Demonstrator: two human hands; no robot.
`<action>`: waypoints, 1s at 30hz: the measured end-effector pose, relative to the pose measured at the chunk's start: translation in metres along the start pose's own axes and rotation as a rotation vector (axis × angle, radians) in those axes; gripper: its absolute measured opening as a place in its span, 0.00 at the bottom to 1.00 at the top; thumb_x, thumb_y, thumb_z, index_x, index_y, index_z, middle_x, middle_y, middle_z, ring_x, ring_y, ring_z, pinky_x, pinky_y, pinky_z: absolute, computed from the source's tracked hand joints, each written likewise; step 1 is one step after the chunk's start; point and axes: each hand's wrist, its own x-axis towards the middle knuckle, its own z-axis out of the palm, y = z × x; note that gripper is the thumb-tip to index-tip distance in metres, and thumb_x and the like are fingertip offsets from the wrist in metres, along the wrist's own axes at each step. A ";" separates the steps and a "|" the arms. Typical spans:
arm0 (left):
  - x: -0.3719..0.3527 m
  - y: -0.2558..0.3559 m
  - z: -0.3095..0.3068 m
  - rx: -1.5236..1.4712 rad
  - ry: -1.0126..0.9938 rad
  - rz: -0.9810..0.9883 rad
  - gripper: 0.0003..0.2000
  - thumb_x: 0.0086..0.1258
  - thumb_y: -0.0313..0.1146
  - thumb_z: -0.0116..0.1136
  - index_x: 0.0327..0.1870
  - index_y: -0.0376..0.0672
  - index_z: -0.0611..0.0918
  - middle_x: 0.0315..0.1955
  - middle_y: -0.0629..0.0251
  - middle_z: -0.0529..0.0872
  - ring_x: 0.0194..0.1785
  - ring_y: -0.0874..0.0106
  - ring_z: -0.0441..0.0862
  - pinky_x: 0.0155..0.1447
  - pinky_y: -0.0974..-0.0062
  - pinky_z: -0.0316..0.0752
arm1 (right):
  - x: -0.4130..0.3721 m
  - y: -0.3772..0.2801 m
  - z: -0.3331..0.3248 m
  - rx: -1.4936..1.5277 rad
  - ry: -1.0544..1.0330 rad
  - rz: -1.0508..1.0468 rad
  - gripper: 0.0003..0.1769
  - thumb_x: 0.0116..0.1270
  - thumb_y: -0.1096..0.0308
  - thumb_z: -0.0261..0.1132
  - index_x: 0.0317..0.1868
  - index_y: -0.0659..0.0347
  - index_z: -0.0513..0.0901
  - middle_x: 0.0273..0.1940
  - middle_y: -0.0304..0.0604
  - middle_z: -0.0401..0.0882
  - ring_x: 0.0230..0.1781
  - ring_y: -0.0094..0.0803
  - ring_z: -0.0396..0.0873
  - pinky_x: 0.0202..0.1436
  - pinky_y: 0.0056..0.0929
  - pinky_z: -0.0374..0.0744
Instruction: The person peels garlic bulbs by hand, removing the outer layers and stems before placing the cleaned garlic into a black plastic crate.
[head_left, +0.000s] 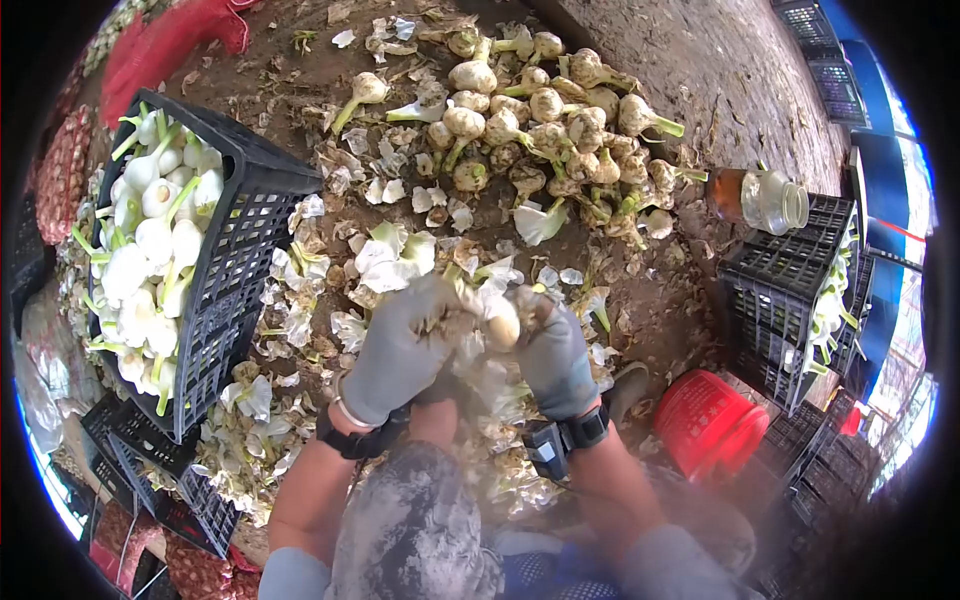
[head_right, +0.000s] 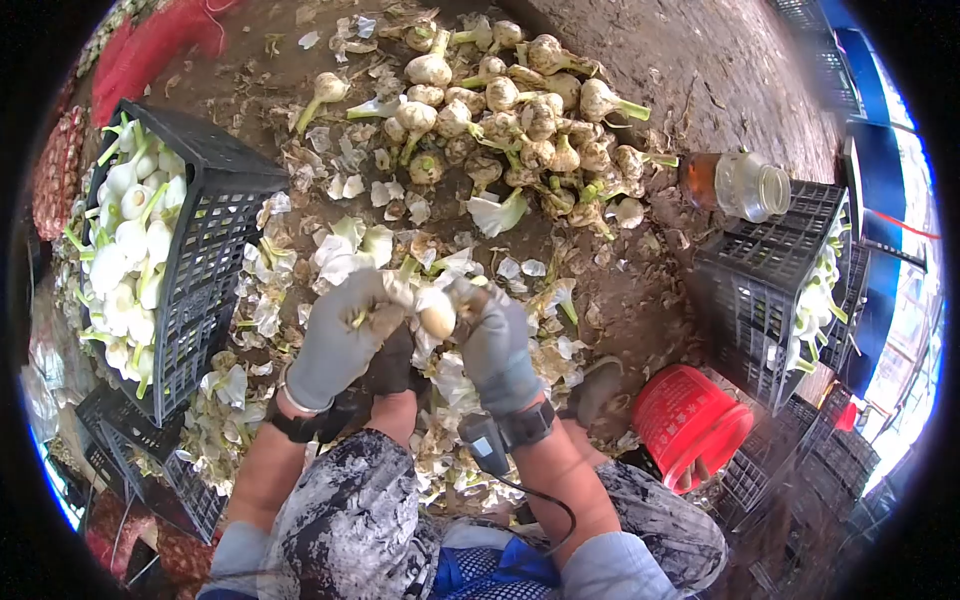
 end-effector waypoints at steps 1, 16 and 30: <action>-0.008 -0.003 -0.001 -0.036 -0.013 -0.007 0.11 0.71 0.37 0.63 0.41 0.37 0.83 0.35 0.60 0.82 0.41 0.68 0.80 0.51 0.72 0.74 | 0.001 -0.001 0.004 0.238 0.103 0.114 0.17 0.77 0.72 0.50 0.57 0.71 0.79 0.49 0.46 0.82 0.46 0.31 0.84 0.57 0.31 0.85; -0.008 -0.025 0.012 0.710 0.129 0.162 0.11 0.62 0.38 0.66 0.36 0.40 0.83 0.47 0.57 0.83 0.49 0.55 0.80 0.54 0.58 0.72 | 0.009 0.007 0.007 0.747 0.126 0.237 0.16 0.78 0.77 0.48 0.62 0.68 0.73 0.58 0.54 0.78 0.60 0.40 0.80 0.64 0.38 0.82; -0.021 0.014 -0.121 -1.462 0.201 0.313 0.31 0.68 0.55 0.65 0.63 0.42 0.73 0.48 0.66 0.82 0.37 0.77 0.71 0.43 0.79 0.69 | 0.116 -0.048 0.037 -0.908 0.037 -0.688 0.20 0.65 0.71 0.69 0.58 0.60 0.82 0.49 0.45 0.86 0.53 0.39 0.84 0.58 0.30 0.79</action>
